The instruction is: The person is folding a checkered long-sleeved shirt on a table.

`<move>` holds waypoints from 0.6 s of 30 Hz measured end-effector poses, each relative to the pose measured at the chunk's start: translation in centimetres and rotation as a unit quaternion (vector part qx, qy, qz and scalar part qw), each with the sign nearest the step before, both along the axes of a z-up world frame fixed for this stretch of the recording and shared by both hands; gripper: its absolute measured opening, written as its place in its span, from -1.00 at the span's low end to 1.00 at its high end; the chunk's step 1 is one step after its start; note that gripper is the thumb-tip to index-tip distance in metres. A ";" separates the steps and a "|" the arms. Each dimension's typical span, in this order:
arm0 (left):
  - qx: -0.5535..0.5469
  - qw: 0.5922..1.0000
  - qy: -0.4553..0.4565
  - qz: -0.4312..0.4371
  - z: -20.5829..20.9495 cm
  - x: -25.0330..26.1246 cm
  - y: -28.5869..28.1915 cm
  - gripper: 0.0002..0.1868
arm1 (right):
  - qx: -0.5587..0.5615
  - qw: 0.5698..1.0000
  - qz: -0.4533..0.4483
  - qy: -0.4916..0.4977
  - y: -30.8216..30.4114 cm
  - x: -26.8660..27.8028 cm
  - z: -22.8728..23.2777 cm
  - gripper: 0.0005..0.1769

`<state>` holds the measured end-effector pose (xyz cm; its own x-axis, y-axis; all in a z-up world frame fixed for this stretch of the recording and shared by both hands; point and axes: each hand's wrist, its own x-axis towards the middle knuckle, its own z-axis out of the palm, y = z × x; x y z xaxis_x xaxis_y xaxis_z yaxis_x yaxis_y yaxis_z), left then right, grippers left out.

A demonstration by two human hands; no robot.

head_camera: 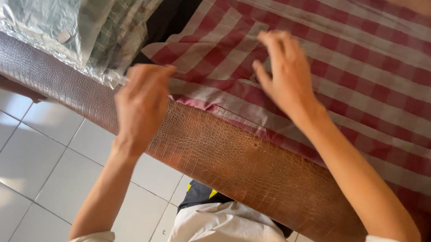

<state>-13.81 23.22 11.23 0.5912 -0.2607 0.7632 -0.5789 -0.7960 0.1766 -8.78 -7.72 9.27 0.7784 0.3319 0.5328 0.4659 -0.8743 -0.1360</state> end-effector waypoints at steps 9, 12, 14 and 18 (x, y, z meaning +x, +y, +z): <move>0.122 0.971 0.193 -0.073 -5.0 4.0 -0.4 -0.30 | -0.087 0.964 0.113 0.226 -4.7 -10.4 -2.4 -0.22; 0.110 0.962 0.231 -0.093 -5.5 4.5 0.0 -0.28 | -0.117 0.965 0.097 0.212 -7.8 -12.1 -3.0 -0.26; 0.120 0.963 0.223 -0.093 -5.7 4.4 0.3 -0.27 | -0.117 0.967 0.089 0.208 -9.0 -13.1 -2.8 -0.30; 0.121 0.949 0.266 -0.119 -4.5 3.8 0.5 -0.28 | -0.102 0.971 0.092 0.194 -10.0 -15.4 -1.7 -0.25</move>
